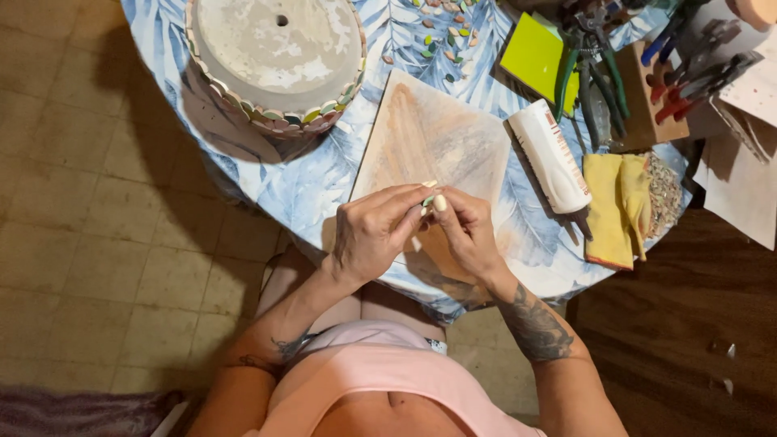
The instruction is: Decorating a ceramic pot and a wooden board by gluing on small mosaic pieces
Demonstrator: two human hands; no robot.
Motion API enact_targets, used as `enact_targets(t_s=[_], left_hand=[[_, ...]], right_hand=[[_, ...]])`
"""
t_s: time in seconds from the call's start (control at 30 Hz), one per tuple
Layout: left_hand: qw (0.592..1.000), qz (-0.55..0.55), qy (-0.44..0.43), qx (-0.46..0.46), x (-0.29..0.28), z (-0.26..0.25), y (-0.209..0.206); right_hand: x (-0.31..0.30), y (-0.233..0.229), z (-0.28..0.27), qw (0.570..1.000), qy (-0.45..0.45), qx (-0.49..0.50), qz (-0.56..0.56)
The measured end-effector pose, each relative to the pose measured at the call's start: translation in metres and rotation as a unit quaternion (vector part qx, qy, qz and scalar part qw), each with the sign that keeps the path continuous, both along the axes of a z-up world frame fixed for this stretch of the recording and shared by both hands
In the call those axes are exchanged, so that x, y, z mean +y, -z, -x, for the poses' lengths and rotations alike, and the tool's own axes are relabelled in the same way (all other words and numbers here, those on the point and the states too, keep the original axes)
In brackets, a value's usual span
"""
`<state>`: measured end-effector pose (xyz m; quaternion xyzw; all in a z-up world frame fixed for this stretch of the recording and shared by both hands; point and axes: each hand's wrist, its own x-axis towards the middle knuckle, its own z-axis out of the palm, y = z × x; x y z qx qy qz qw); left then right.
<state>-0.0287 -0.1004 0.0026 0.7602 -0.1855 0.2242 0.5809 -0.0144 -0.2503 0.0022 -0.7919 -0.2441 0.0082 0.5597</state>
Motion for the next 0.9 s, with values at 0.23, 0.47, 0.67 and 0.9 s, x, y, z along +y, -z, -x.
enact_targets(t_s=[0.23, 0.47, 0.67, 0.9], left_hand=[[1.0, -0.014, -0.011, -0.012, -0.002, 0.002, 0.002], [1.0, -0.022, -0.018, -0.007, -0.003, 0.002, 0.004], [0.997, -0.073, -0.018, -0.017, -0.008, 0.009, 0.018], [0.968, -0.238, 0.082, -0.02, 0.007, 0.035, 0.028]], right_hand=[[-0.002, 0.01, 0.003, 0.998, 0.021, 0.033, -0.057], [-0.004, 0.019, 0.003, 0.986, 0.023, 0.117, -0.113], [-0.009, 0.01, 0.001, 0.999, 0.032, -0.004, 0.03], [-0.066, 0.027, 0.012, 0.85, 0.02, -0.278, 0.446]])
